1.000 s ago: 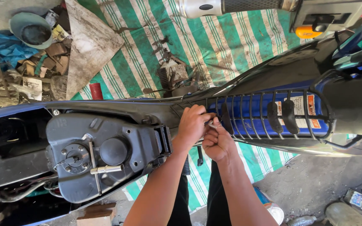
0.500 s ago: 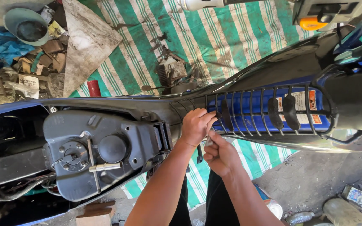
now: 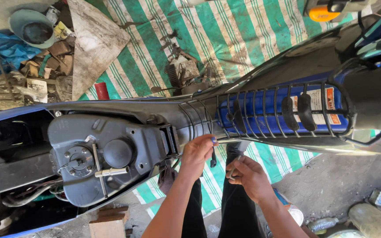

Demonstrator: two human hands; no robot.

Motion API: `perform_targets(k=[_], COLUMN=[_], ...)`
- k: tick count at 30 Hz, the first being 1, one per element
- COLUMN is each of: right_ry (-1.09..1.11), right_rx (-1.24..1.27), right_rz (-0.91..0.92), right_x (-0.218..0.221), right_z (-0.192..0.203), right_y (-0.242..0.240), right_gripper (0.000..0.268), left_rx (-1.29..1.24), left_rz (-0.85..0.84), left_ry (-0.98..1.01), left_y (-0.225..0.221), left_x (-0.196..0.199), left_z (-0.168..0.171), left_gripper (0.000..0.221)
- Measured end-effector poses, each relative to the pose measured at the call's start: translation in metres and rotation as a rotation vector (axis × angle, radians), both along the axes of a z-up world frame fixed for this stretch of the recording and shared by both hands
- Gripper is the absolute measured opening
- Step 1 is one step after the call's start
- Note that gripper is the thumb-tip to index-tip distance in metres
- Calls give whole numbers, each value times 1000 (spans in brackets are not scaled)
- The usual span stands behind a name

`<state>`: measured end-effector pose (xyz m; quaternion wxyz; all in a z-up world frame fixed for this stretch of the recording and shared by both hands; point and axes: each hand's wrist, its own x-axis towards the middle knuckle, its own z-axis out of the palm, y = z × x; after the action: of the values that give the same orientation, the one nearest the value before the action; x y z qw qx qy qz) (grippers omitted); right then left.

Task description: Removing and installing bolts on a motorcycle using an Allen key

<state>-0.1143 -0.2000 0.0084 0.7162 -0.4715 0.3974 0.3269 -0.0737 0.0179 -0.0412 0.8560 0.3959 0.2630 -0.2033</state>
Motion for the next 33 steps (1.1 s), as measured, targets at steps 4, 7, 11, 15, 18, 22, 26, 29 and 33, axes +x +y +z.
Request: perform_targets(k=[4,7,11,15,18,22,26,29,33], right_ry=[-31,-67,-54,17,-16,10,-58,-99,-175], right_rx=[-124,-148,-248,-396,-411,-626,-707,-638,-485], right_rz=[150,159,289,277,241,418,475,527,601], right_x=[-8,-20,-36,-39,-54,-53,-66,-77,-99], right_z=[-1,-5,-12,-4,-10,21,28,19,-3], right_y=[-2,-12,-25,-27,-42,-52,-78,-93,-101], right_gripper=[22,22,32,45,35,31,29,29,20], left_rx=[22,106,360,590,592,585,506,458,515], left_rz=[-179,-291,-452,-587,-595,-523,-571,-570,-587], left_ry=[-33,-52,4,5,17,-63,68,102,100], left_y=[-7,-6,-4,4,6,0,-13,-33,-70], left_x=[-8,-8,-7,-20,-36,-57,-62,-76,-112], left_z=[32,41,49,41,32,17,39,45,48], left_gripper=[16,18,17,16,15,32,27,29,36])
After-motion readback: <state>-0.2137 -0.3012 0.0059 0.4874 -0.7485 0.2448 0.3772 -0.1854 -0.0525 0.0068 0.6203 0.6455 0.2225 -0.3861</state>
